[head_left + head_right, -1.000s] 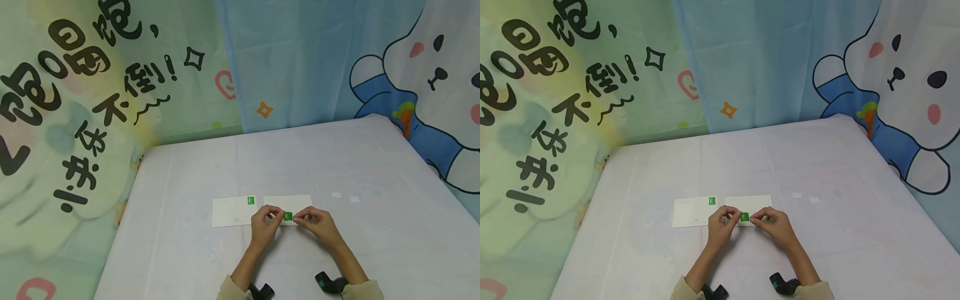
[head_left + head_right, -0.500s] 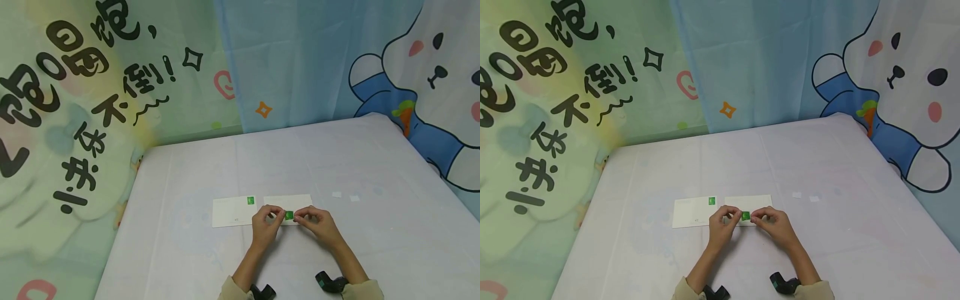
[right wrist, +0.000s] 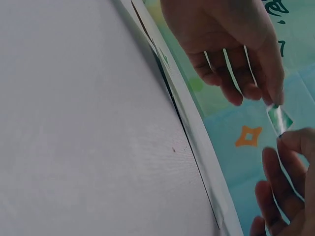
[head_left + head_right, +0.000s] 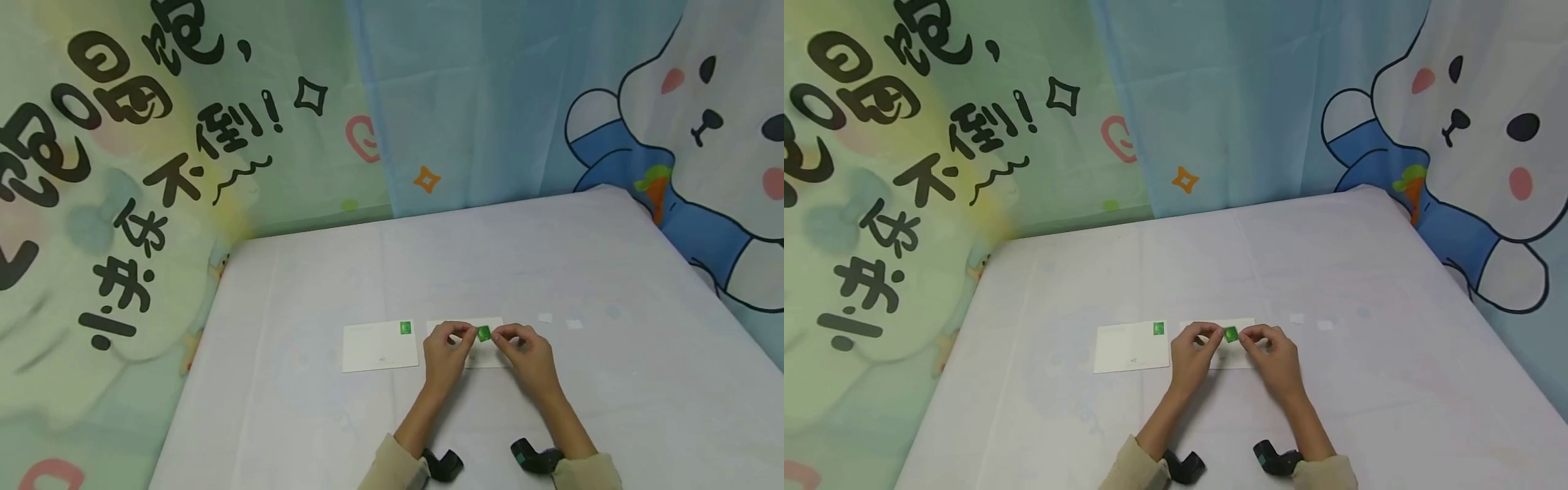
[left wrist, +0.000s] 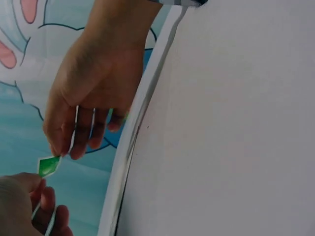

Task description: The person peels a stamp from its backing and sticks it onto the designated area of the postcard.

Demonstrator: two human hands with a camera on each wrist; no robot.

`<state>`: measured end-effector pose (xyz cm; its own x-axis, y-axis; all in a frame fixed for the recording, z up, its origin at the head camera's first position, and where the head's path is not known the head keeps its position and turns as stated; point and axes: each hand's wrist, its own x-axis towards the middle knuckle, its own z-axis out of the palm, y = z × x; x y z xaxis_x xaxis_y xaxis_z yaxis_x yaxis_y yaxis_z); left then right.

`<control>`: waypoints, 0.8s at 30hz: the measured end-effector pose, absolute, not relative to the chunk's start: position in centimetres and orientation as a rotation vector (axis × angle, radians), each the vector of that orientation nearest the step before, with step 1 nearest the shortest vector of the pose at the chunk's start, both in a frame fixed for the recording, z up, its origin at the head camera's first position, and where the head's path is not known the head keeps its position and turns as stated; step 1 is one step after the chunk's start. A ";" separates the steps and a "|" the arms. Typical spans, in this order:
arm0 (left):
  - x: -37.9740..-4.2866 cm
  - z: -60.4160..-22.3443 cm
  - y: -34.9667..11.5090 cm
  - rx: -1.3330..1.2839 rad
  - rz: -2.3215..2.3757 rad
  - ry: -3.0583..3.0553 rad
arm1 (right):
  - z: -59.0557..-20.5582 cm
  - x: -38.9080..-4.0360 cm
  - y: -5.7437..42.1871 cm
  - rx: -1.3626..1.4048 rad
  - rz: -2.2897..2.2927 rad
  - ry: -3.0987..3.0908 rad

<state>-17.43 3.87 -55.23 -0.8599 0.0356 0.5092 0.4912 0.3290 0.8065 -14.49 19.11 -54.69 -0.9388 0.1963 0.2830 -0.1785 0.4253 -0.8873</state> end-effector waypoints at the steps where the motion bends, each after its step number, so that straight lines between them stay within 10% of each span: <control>1: -17.8 -55.2 4.2 -0.450 -1.533 -2.220 | -54.8 -14.6 19.3 -0.068 1.494 -2.356; 24: -21.2 -56.1 6.9 -0.344 -1.175 -2.657 | -56.4 -16.5 20.0 -0.291 1.117 -2.470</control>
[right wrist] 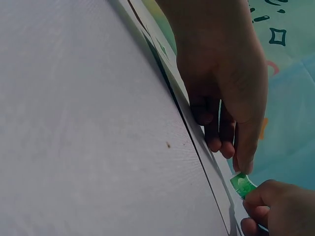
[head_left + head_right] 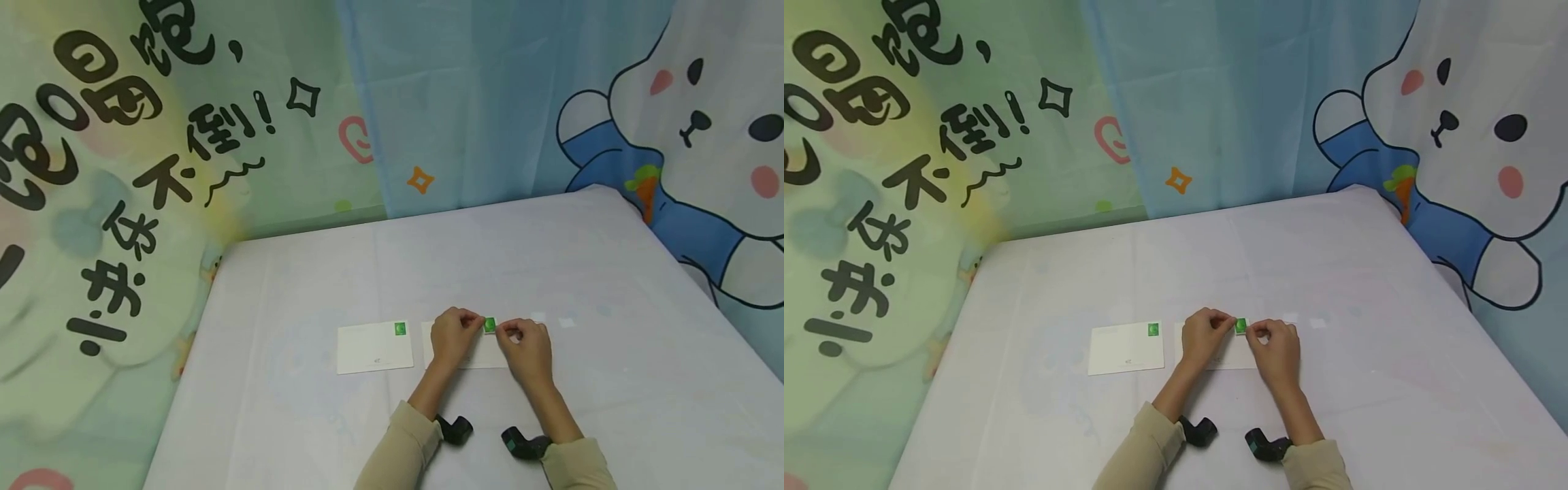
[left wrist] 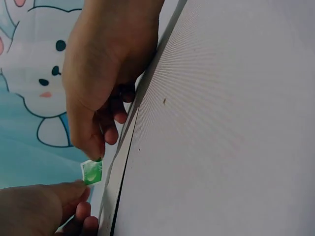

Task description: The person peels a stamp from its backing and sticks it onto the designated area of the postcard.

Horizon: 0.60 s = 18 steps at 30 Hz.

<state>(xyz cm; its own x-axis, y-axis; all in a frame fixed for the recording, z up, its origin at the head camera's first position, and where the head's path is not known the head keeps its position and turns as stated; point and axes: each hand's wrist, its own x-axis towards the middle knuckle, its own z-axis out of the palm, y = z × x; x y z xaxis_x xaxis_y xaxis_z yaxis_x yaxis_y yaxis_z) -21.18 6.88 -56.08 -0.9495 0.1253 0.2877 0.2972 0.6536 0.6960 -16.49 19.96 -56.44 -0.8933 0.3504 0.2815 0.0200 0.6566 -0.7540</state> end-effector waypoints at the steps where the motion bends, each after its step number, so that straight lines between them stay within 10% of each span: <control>1: -21.2 -56.1 6.9 -0.345 -1.163 -2.664 | -56.5 -16.5 20.0 -0.289 1.099 -2.474; 18: -21.3 -56.1 7.6 -0.303 -0.993 -2.710 | -56.9 -16.5 20.1 -0.259 0.994 -2.483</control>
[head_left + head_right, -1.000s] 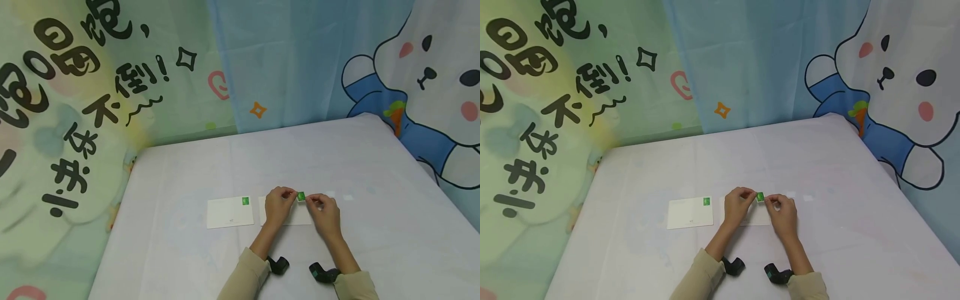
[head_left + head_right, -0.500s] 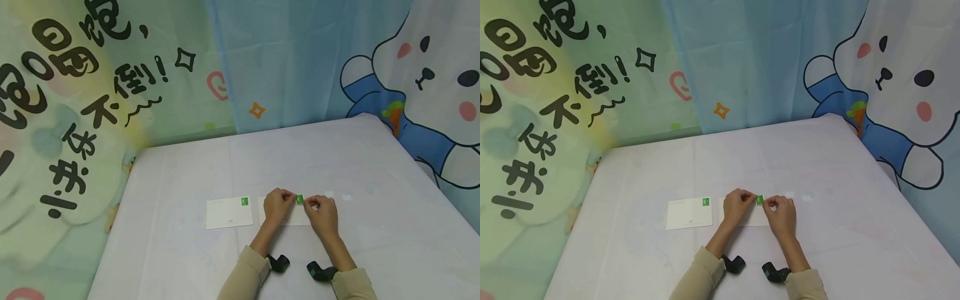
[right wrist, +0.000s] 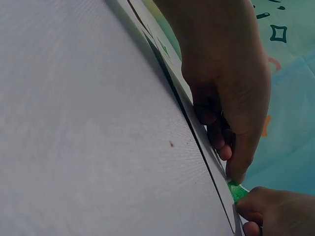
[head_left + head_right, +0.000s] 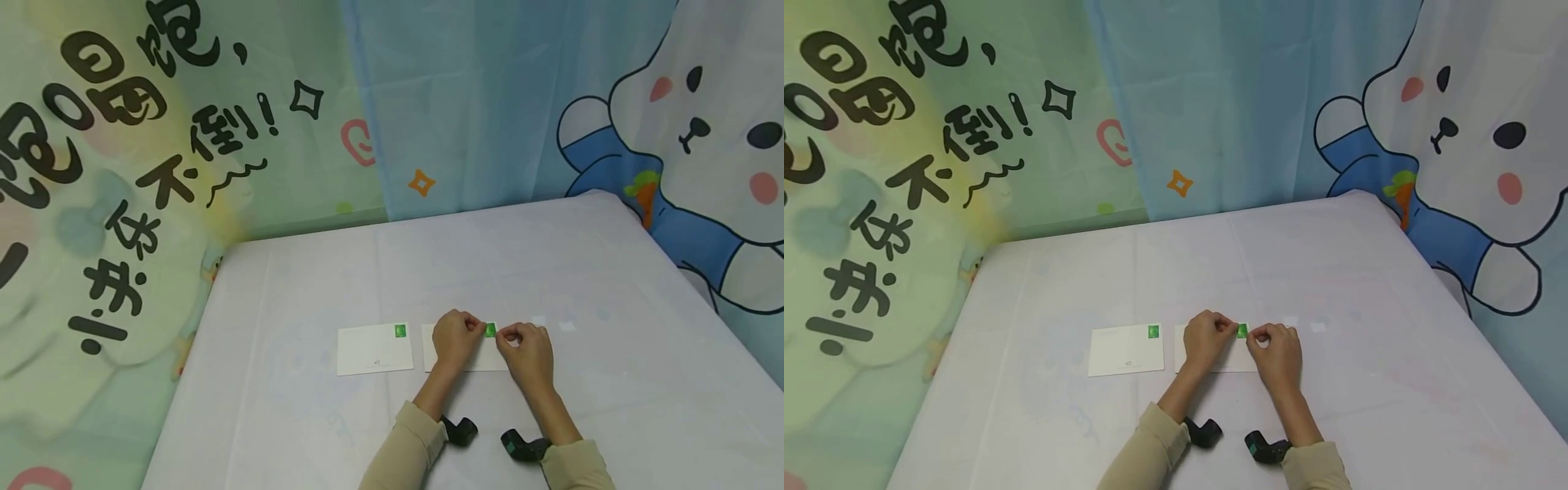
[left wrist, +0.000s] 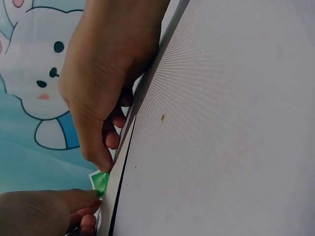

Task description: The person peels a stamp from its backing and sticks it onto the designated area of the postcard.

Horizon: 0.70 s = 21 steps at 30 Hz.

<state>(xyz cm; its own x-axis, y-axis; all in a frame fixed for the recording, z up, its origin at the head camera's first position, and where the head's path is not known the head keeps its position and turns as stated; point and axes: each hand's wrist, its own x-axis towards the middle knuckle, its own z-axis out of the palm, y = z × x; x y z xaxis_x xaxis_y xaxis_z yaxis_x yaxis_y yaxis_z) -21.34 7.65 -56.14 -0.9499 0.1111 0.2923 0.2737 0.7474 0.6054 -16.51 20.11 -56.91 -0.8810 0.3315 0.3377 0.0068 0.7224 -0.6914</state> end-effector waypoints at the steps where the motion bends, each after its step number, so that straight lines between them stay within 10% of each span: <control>1: -21.4 -56.2 7.7 -0.298 -0.987 -2.715 | -56.9 -16.5 20.1 -0.259 0.994 -2.482; 21: -21.4 -56.1 8.1 -0.234 -0.967 -2.737 | -57.0 -16.5 20.0 -0.262 0.973 -2.464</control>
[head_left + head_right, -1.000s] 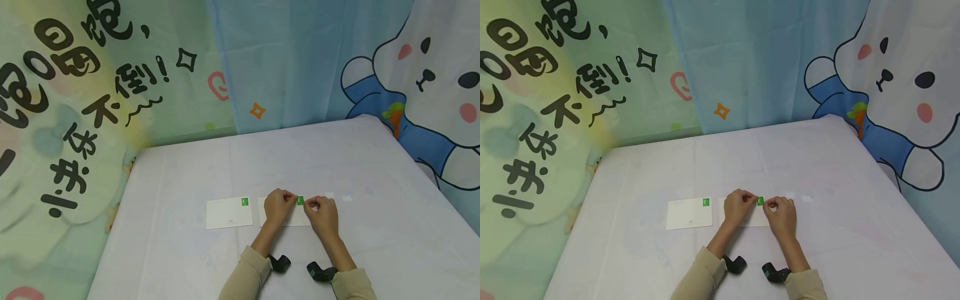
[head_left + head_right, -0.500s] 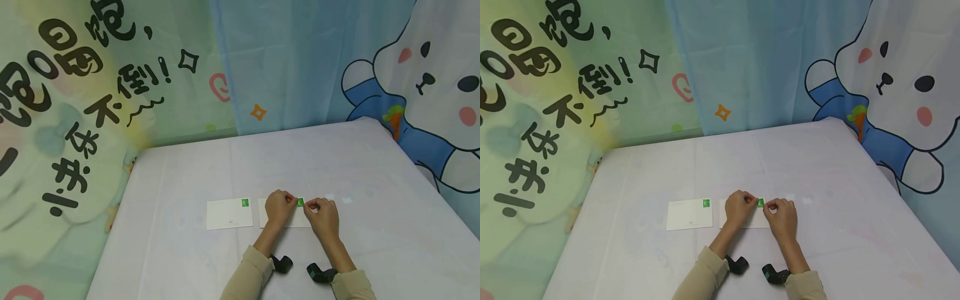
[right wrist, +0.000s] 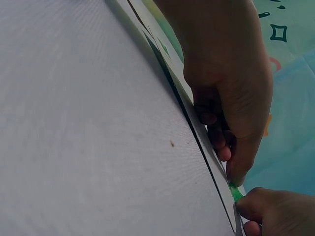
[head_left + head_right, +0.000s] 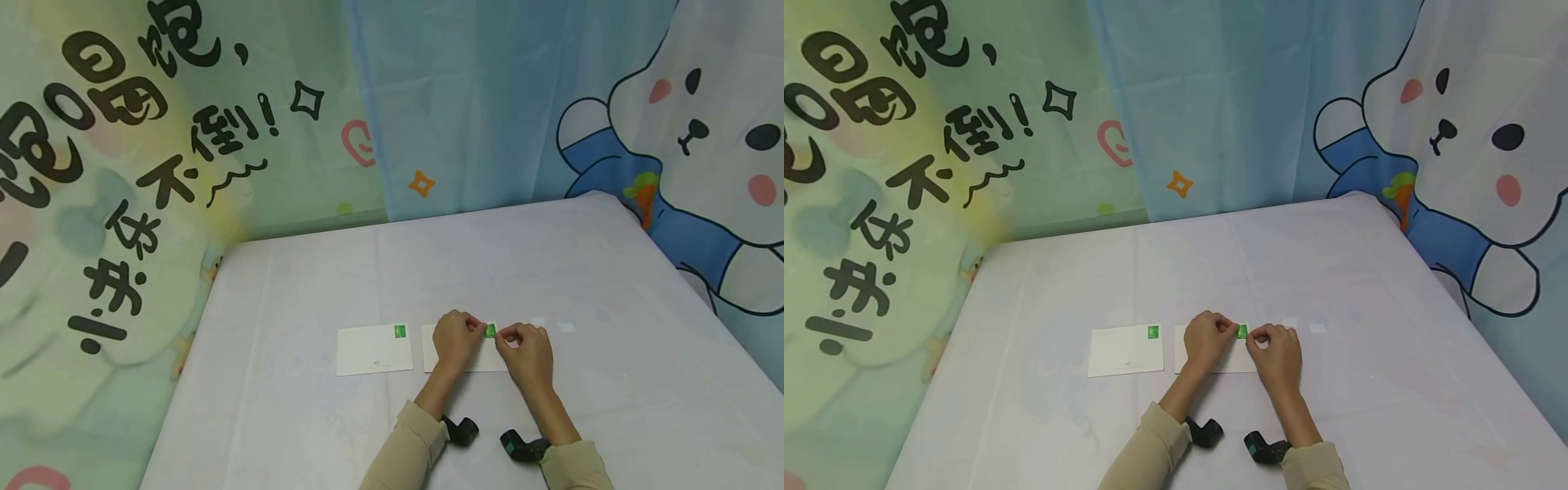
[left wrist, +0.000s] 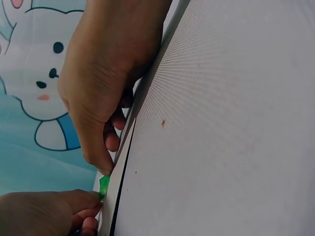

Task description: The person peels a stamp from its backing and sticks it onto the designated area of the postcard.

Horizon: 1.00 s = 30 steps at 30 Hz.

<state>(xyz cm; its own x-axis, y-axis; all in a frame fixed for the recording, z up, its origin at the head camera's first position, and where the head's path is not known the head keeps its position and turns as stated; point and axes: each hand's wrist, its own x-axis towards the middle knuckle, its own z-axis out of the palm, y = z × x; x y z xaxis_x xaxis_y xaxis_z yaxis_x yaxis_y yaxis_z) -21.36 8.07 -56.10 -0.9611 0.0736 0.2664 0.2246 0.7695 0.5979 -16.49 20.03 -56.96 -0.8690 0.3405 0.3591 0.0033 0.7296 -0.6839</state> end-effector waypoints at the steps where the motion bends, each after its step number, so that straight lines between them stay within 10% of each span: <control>1: -21.3 -56.1 8.1 -0.234 -0.966 -2.736 | -57.0 -16.5 20.0 -0.259 0.973 -2.462; 30: -21.1 -56.3 8.2 -0.232 -0.955 -2.692 | -57.1 -16.3 19.9 -0.160 0.908 -2.459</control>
